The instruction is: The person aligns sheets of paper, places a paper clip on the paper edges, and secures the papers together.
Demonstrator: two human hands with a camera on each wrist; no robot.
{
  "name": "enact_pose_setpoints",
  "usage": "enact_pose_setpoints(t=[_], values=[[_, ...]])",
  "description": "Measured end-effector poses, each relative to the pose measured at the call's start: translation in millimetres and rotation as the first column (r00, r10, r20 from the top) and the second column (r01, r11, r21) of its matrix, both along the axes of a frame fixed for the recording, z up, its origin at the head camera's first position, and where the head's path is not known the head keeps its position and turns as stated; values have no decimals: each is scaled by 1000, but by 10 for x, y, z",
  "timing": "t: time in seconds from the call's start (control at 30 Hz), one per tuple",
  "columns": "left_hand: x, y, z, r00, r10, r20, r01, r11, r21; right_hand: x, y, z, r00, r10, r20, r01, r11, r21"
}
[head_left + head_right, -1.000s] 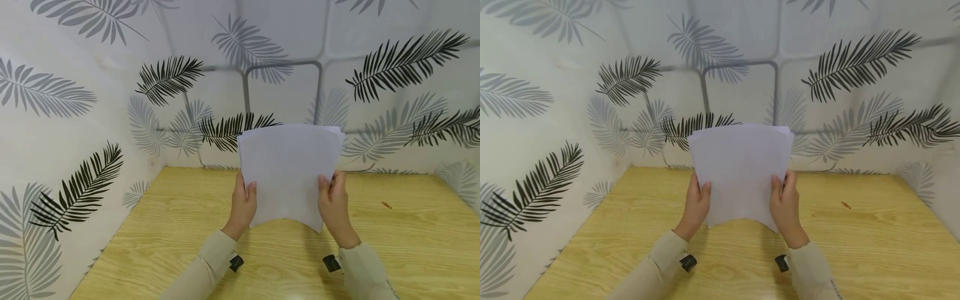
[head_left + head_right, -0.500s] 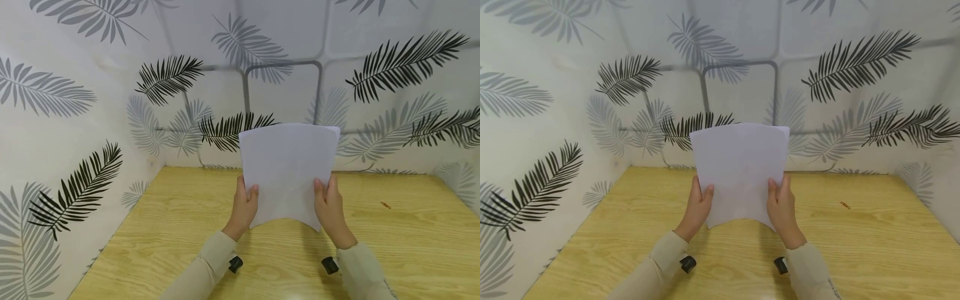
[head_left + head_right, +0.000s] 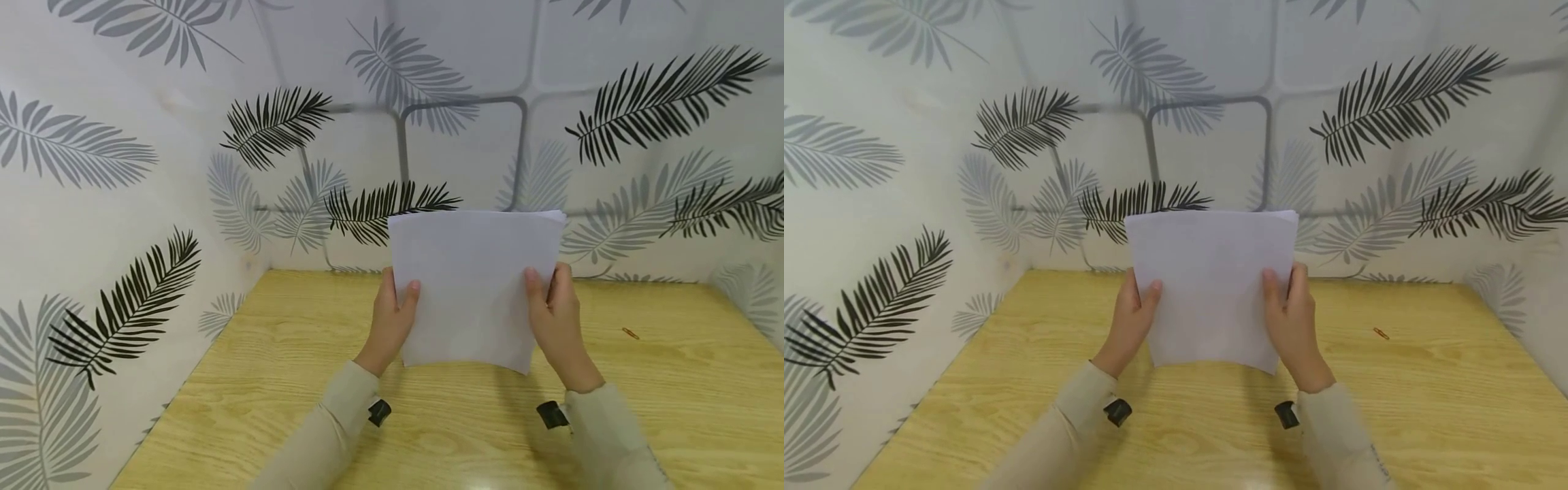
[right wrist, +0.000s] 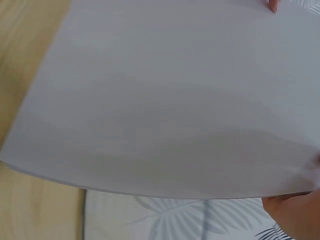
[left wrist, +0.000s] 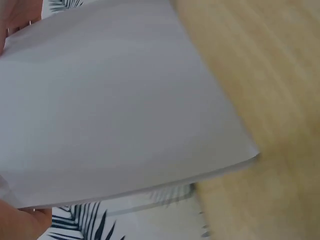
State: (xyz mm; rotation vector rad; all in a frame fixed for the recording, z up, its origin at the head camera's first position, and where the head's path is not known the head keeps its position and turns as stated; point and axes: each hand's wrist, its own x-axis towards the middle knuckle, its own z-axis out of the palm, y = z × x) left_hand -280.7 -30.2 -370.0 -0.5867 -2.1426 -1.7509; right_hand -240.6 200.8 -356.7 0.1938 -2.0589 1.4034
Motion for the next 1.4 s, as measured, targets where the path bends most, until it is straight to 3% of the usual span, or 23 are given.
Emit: enact_pose_setpoints(t=[0.1, 0.23, 0.33, 0.4, 0.6, 0.8, 0.93, 1.2, 1.4], values=[[-49, -31, 152, 998, -44, -47, 46, 998, 37, -13, 15, 108, 993, 65, -103, -69, 997, -37], [-38, -48, 365, 987, -115, -110, 128, 984, 124, -29, 24, 203, 961, 153, -231, -183, 977, -113], [53, -41, 501, 985, -113, -131, 132, 980, 147, -47, 23, 211, 941, 170, -291, -216, 967, -134], [119, -32, 550, 988, -92, -125, 108, 985, 132, -58, 17, 190, 938, 156, -309, -198, 974, -108], [176, -3, 511, 986, -61, -155, 77, 992, 100, -55, -21, 153, 939, 103, -328, -123, 992, -41], [194, 36, 514, 977, -36, -212, 65, 989, 134, -23, -63, 179, 932, 69, -356, -91, 995, -48], [225, 57, 519, 976, -34, -214, 62, 990, 128, -42, -75, 161, 931, 53, -360, -78, 996, -54], [245, 57, 474, 984, 2, -178, 6, 999, 45, -51, -85, 95, 964, 10, -267, -17, 1000, -21], [71, 50, 183, 987, 9, -161, -5, 1000, 24, -54, -78, 8, 983, -20, -181, 21, 1000, 5]])
